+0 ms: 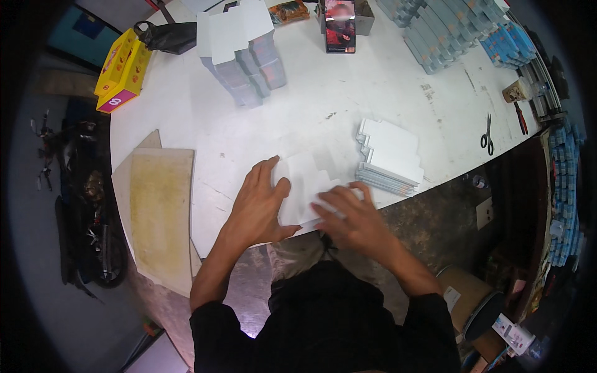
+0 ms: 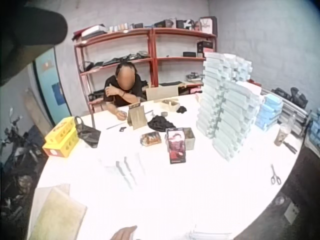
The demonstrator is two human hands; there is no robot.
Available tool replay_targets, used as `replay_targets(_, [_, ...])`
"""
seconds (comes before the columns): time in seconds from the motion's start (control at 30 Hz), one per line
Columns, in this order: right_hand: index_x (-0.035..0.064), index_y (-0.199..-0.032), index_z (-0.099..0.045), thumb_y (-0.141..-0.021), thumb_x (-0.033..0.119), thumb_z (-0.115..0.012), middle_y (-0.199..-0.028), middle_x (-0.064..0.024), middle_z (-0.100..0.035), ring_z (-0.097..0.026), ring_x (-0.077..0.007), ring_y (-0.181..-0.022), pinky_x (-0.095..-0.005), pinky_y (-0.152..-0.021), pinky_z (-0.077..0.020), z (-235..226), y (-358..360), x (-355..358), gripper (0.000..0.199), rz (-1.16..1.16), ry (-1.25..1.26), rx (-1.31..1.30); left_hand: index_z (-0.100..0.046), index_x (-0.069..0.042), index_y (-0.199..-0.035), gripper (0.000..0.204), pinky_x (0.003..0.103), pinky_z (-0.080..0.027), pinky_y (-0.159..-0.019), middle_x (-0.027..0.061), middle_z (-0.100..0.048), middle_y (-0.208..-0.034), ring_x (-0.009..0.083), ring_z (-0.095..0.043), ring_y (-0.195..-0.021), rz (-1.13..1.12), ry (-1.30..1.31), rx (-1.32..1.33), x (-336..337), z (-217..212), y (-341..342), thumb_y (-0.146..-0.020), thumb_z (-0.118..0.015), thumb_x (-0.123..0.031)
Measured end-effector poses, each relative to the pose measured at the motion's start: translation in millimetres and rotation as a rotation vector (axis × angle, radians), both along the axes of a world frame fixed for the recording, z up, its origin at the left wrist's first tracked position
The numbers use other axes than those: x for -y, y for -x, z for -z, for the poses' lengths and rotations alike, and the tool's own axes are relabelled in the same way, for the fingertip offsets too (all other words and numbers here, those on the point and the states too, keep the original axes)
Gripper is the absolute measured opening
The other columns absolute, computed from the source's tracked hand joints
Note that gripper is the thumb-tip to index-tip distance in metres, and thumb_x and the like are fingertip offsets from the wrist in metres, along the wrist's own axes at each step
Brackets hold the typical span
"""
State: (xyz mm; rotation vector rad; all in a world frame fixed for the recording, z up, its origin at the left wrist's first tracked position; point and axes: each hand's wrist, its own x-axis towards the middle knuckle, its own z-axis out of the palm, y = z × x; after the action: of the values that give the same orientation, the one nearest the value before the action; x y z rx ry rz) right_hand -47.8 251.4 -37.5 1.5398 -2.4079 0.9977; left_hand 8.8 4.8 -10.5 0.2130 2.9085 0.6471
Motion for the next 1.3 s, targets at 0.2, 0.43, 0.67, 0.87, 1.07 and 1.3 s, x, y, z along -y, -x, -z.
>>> replay_targets(0.2, [-0.0006,-0.104,-0.077,-0.077,0.013,-0.072,-0.108,-0.0098,-0.068,-0.064,-0.0270,-0.105,-0.0520,-0.108,-0.0484,23.9,-0.4,17.0,0.030,-0.151,-0.084,-0.084,-0.061,-0.002,-0.108,0.068,0.056,-0.043,-0.116,0.0331,-0.043,-0.152,0.0513,-0.042,-0.142,0.023,-0.004,-0.005,2.2,4.7,2.5,-0.060,-0.101,-0.030])
replay_targets(0.43, [-0.0012,-0.101,-0.076,-0.076,0.011,-0.075,-0.095,-0.0086,-0.068,-0.065,-0.0233,-0.091,-0.0471,-0.103,-0.0493,13.1,2.0,22.5,0.028,-0.161,-0.124,-0.155,-0.063,-0.004,-0.113,0.066,0.053,-0.044,-0.114,0.0307,-0.045,-0.151,0.0496,-0.044,-0.140,0.060,-0.066,0.088,9.6,-5.7,9.1,-0.064,-0.100,-0.028])
replay_targets(0.67, [0.0011,-0.114,-0.066,-0.078,0.006,-0.078,-0.097,-0.0143,-0.065,-0.062,-0.0325,-0.097,-0.0478,-0.088,-0.0409,3.7,36.9,59.0,0.039,0.061,-0.296,0.151,-0.055,-0.012,-0.146,0.099,0.053,-0.041,-0.118,0.0262,-0.043,-0.156,0.0483,-0.041,-0.144,-0.058,-0.152,0.129,28.5,8.7,21.0,-0.062,-0.103,-0.027])
replay_targets(0.87, [0.0031,-0.103,-0.063,-0.073,0.031,-0.094,-0.099,-0.0115,-0.062,-0.060,-0.0299,-0.099,-0.0457,-0.087,-0.0377,-13.8,42.8,58.1,0.051,0.237,-0.308,0.175,-0.034,-0.017,-0.168,0.138,0.059,-0.026,-0.129,0.0291,-0.022,-0.172,0.0510,-0.027,-0.157,-0.140,0.119,-0.028,15.1,0.1,18.2,-0.051,-0.106,-0.032])
replay_targets(1.07, [0.0047,-0.123,-0.070,-0.080,0.015,-0.080,-0.102,-0.0086,-0.066,-0.060,-0.0272,-0.104,-0.0451,-0.092,-0.0417,10.0,13.8,41.6,0.046,-0.020,-0.098,0.010,-0.034,-0.013,-0.167,0.136,0.065,-0.022,-0.129,0.0301,-0.022,-0.173,0.0542,-0.024,-0.157,-0.077,0.062,-0.103,18.0,-8.3,1.9,-0.054,-0.105,-0.042])
replay_targets(1.3, [0.0040,-0.118,-0.075,-0.070,-0.005,-0.068,-0.112,-0.0095,-0.073,-0.067,-0.0291,-0.102,-0.0487,-0.090,-0.0482,19.1,19.0,-46.0,0.049,0.350,0.225,-0.239,-0.059,-0.008,-0.128,0.096,0.065,-0.021,-0.130,0.0288,-0.032,-0.168,0.0541,-0.028,-0.156,-0.070,-0.189,-0.190,10.0,2.8,-16.5,-0.057,-0.102,-0.056])
